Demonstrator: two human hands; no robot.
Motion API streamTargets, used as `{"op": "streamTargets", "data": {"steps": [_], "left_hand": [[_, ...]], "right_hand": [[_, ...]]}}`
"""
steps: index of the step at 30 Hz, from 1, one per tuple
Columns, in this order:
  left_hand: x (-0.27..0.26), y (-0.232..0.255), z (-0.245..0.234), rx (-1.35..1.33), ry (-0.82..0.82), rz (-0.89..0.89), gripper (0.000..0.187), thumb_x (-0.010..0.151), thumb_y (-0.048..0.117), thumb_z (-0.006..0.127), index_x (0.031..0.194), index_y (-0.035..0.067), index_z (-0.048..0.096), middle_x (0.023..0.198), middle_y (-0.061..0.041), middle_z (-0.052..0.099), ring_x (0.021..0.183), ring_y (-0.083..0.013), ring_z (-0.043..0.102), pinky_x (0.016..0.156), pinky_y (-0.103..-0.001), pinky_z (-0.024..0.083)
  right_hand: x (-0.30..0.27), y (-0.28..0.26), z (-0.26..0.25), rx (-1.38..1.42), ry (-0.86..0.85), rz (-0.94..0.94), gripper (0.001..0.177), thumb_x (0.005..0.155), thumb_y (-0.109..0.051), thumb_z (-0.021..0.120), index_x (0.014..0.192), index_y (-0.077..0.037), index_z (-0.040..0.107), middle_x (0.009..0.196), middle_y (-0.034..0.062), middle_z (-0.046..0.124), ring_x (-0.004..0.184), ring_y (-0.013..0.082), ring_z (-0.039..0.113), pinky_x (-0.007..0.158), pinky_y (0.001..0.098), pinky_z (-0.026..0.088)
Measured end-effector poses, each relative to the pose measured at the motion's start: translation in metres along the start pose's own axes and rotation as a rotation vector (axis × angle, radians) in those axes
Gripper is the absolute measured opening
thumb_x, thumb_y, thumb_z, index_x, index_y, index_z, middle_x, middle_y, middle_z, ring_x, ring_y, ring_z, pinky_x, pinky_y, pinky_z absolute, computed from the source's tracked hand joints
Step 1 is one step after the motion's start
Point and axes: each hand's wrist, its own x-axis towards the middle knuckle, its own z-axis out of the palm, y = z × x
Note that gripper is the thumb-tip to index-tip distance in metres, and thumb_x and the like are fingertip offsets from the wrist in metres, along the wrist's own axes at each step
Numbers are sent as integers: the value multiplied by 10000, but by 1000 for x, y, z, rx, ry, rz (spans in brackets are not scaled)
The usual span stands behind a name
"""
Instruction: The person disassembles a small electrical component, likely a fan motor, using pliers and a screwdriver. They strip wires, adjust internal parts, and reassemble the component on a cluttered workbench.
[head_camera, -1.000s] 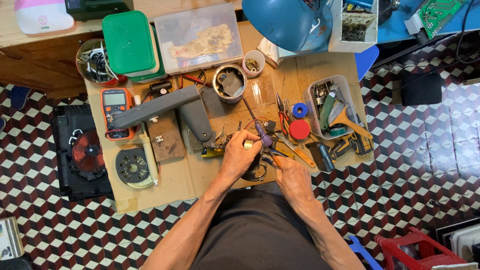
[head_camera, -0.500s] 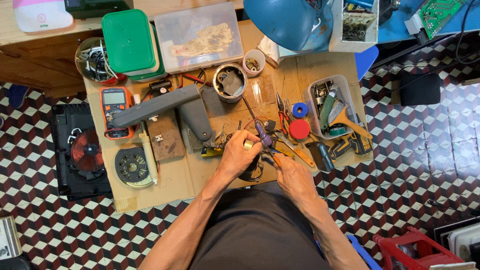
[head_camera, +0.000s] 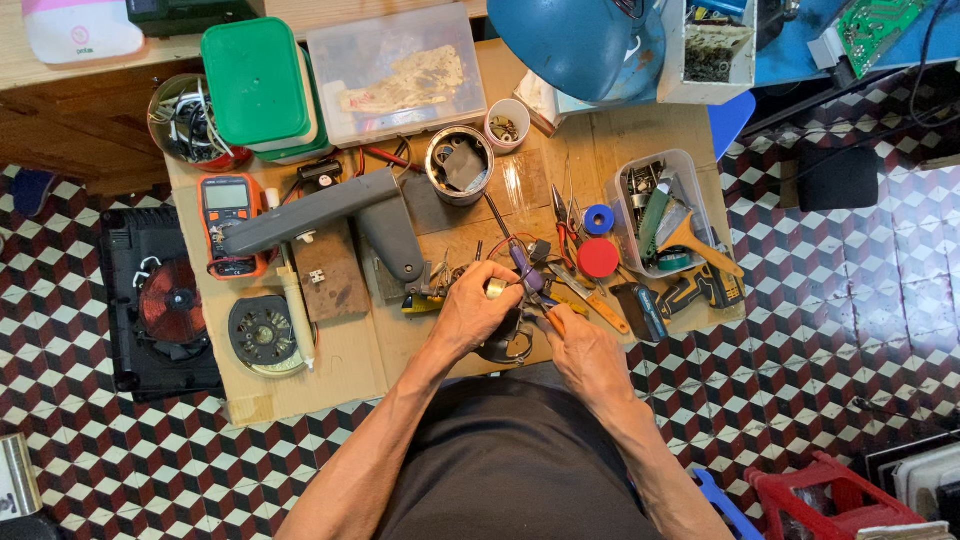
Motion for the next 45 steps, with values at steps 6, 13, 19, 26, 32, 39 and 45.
{"op": "streamTargets", "data": {"steps": [6, 13, 19, 26, 32, 39, 45], "left_hand": [[0, -1, 1, 12, 9, 0, 298, 834, 310, 745, 992, 58, 741, 998, -90, 673, 886, -194, 688, 792, -319, 542], [-1, 6, -1, -98, -29, -93, 303, 829, 318, 752, 984, 58, 740, 996, -64, 698, 862, -164, 702, 765, -311, 556], [-2, 9, 3, -221, 11, -46, 331, 830, 244, 757, 1084, 60, 651, 1023, -68, 707, 953, -134, 656, 823, -290, 537], [-2, 9, 10, -119, 57, 131, 229, 879, 245, 730, 1021, 78, 663, 1010, -53, 621, 856, -143, 623, 776, -324, 550], [-2, 7, 4, -17, 8, -26, 239, 877, 320, 725, 994, 112, 704, 1001, -67, 593, 846, -167, 616, 782, -331, 537], [-1, 0, 4, -90, 32, 12, 352, 864, 337, 703, 1084, 72, 631, 1086, -73, 658, 926, -159, 628, 817, -327, 514], [-7, 0, 6, -169, 61, 50, 269, 941, 312, 681, 1040, 63, 663, 1018, -93, 653, 893, -168, 640, 792, -308, 533]], "right_hand": [[-7, -4, -4, -74, 221, -161, 120, 933, -131, 624, 1043, -88, 603, 881, 158, 668, 787, 367, 669, 671, 473, 523], [-7, -5, -8, -33, 118, -78, 127, 949, -155, 601, 1057, -87, 596, 889, 147, 678, 796, 367, 678, 676, 477, 524], [-10, -8, -3, 22, 79, 13, 200, 973, -257, 610, 1085, -92, 610, 918, 171, 688, 800, 392, 679, 679, 493, 518], [-10, -10, 3, 43, 89, 59, 219, 965, -260, 607, 1101, -88, 609, 923, 179, 693, 804, 399, 680, 692, 490, 521], [-5, -10, 5, 43, -13, 133, 214, 1007, -276, 552, 1096, -88, 602, 910, 154, 701, 764, 342, 709, 708, 454, 548], [-2, -8, 1, 10, 5, 91, 227, 993, -274, 572, 1074, -64, 606, 911, 173, 703, 788, 372, 695, 707, 479, 539], [-2, -8, 0, 23, 0, 85, 228, 984, -260, 574, 1096, -63, 608, 905, 191, 712, 809, 388, 697, 725, 487, 537]]}}
